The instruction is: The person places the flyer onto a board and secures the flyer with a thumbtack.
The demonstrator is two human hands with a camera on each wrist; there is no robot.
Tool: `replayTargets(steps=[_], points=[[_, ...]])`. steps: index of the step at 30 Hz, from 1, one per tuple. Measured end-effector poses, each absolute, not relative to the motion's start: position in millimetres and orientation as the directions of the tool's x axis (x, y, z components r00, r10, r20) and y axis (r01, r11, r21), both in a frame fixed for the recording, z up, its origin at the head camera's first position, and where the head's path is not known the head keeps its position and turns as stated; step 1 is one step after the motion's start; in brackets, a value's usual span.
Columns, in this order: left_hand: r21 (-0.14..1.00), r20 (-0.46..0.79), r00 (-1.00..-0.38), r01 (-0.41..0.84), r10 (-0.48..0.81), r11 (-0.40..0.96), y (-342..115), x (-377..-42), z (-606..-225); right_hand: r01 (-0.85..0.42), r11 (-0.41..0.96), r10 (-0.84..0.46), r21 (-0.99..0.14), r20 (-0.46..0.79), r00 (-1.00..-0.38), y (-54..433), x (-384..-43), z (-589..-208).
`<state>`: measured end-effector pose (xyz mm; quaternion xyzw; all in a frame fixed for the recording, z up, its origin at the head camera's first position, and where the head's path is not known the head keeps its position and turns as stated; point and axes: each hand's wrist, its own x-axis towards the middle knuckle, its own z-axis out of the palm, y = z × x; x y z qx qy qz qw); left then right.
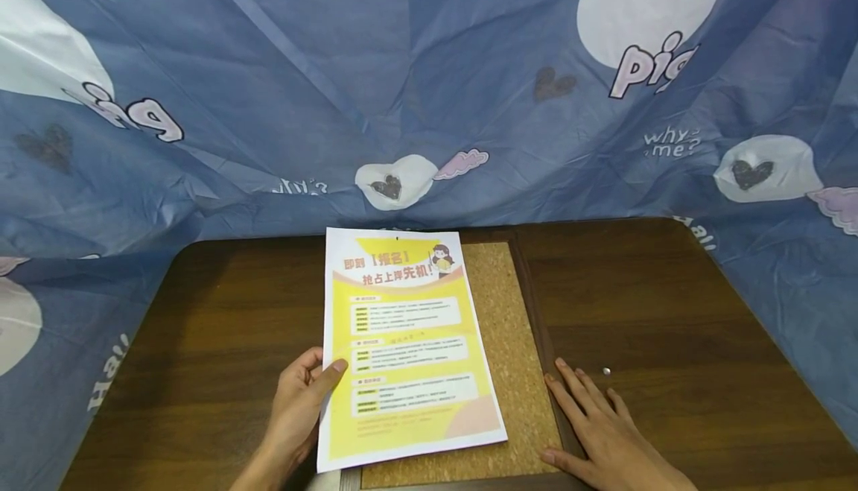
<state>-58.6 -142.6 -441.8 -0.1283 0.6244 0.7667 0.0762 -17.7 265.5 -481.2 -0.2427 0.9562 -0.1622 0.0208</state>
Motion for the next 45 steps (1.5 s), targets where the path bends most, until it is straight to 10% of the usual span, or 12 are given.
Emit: replayTargets(steps=[45], points=[[0.925,-0.247,-0.967,-0.255,0.062,-0.284,-109.3,-67.2,-444.6,-0.457,0.830,-0.474,-0.319,0.026,-0.880,265.3,-17.7,-481.5]])
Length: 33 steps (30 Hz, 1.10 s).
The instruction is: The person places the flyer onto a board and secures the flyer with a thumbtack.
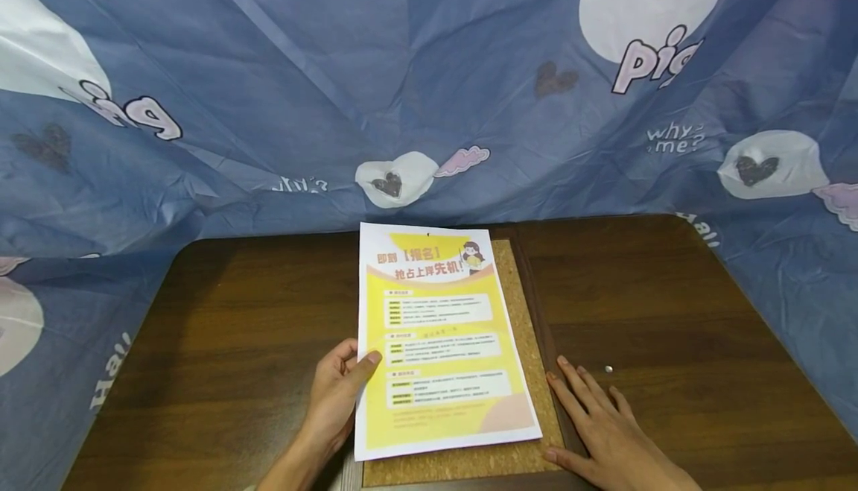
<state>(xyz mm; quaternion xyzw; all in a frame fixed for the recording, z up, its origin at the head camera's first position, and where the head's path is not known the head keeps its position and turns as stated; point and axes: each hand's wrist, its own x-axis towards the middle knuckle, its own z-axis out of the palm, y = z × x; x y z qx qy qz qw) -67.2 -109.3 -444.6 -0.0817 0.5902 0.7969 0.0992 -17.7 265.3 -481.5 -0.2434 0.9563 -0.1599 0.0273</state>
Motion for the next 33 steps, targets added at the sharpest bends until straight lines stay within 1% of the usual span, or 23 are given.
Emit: replayTargets(steps=[8,17,23,33], points=[[0.937,-0.219,-0.972,-0.235,0.090,-0.260,-105.5,-67.2,-444.7,-0.449,0.839,-0.466,-0.309,0.019,-0.884,264.7,-17.9,-478.9],[0.929,-0.232,-0.970,-0.243,0.071,-0.279,-97.1,-69.1,-447.0,-0.443,0.841,-0.462,-0.311,0.015,-0.887,263.2,-16.2,-476.9],[0.936,-0.212,-0.974,-0.225,0.076,-0.270,-92.6,-69.8,-446.6,-0.437,0.842,-0.456,-0.317,0.016,-0.890,263.7,-17.0,-477.6],[0.934,-0.218,-0.971,-0.237,0.099,-0.266,-87.4,-70.6,-448.1,-0.443,0.839,-0.461,-0.316,0.020,-0.887,264.3,-16.6,-477.3]])
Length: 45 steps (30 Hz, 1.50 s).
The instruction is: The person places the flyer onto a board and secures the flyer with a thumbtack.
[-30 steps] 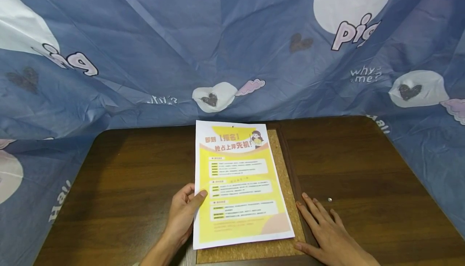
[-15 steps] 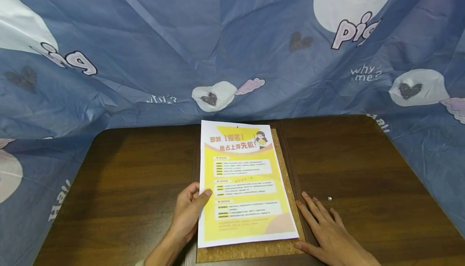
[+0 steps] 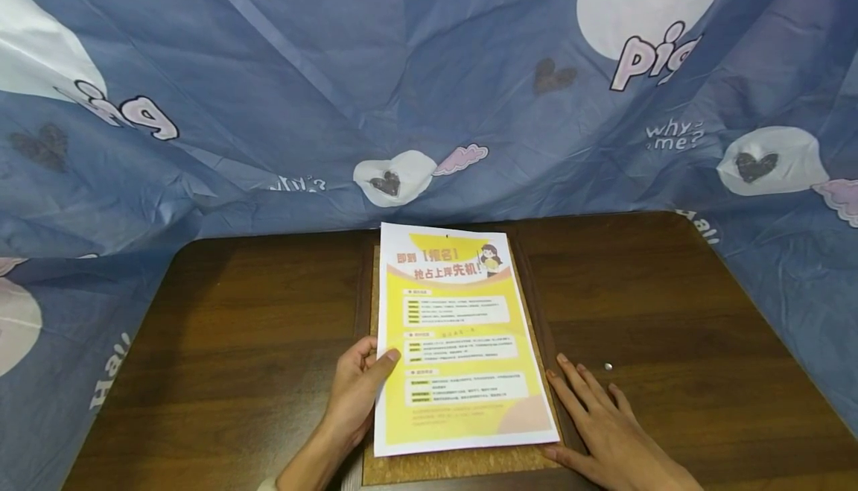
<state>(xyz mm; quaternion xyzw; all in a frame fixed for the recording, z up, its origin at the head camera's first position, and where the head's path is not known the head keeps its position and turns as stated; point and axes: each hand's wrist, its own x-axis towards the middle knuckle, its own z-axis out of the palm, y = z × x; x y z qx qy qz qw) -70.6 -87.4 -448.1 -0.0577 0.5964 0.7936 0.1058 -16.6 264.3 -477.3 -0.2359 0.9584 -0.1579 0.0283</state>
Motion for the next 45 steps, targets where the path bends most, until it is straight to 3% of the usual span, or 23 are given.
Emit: replayTargets(steps=[21,45], points=[[0.933,-0.258,-0.964,-0.267,0.068,-0.242,-79.2,-71.9,-453.6,-0.422,0.847,-0.446,-0.323,0.002,-0.895,264.0,-17.1,-477.1],[0.956,-0.261,-0.962,-0.270,0.084,-0.112,-78.7,-74.5,-456.5,-0.437,0.843,-0.453,-0.315,0.023,-0.891,264.6,-16.2,-478.4]])
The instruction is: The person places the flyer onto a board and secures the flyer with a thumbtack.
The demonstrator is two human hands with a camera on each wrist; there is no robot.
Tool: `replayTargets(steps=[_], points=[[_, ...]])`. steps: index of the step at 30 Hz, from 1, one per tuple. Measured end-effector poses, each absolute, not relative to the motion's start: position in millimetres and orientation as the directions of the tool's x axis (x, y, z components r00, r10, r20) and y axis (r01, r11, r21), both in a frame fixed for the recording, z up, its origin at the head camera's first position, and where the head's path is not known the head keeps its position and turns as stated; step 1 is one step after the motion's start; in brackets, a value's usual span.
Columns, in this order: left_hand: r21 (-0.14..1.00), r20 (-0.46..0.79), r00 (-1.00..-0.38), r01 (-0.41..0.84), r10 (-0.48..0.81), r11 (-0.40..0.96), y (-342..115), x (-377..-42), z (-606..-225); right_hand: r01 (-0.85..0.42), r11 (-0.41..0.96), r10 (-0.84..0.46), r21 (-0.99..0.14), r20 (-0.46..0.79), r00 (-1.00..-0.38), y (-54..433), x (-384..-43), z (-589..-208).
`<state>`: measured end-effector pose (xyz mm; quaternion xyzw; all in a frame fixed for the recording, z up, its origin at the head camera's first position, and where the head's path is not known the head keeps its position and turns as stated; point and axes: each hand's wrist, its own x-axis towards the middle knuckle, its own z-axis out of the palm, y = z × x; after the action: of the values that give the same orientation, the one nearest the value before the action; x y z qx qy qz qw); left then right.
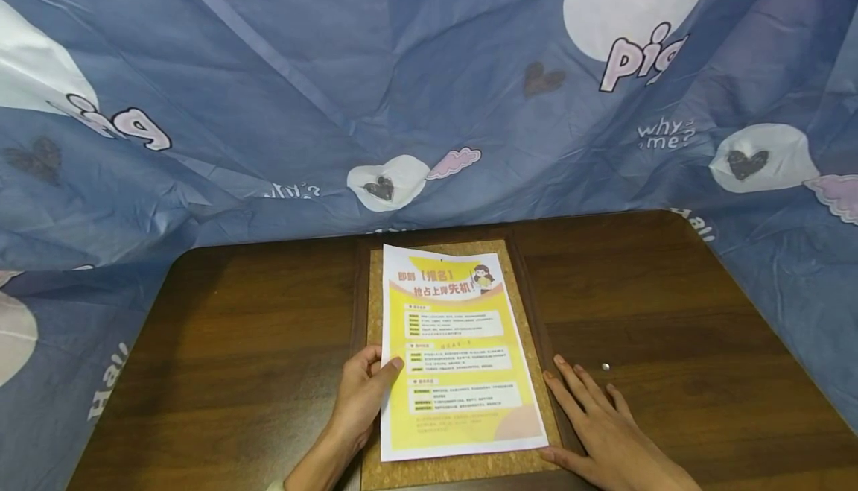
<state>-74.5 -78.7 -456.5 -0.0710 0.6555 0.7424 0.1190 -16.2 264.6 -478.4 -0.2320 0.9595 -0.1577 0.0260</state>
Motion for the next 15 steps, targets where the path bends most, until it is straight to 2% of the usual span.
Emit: replayTargets(steps=[15], points=[[0.960,-0.276,-0.960,-0.277,0.046,-0.030,-77.3,-75.8,-458.2,-0.414,0.850,-0.431,-0.327,0.022,-0.902,262.7,-16.1,-479.2]])
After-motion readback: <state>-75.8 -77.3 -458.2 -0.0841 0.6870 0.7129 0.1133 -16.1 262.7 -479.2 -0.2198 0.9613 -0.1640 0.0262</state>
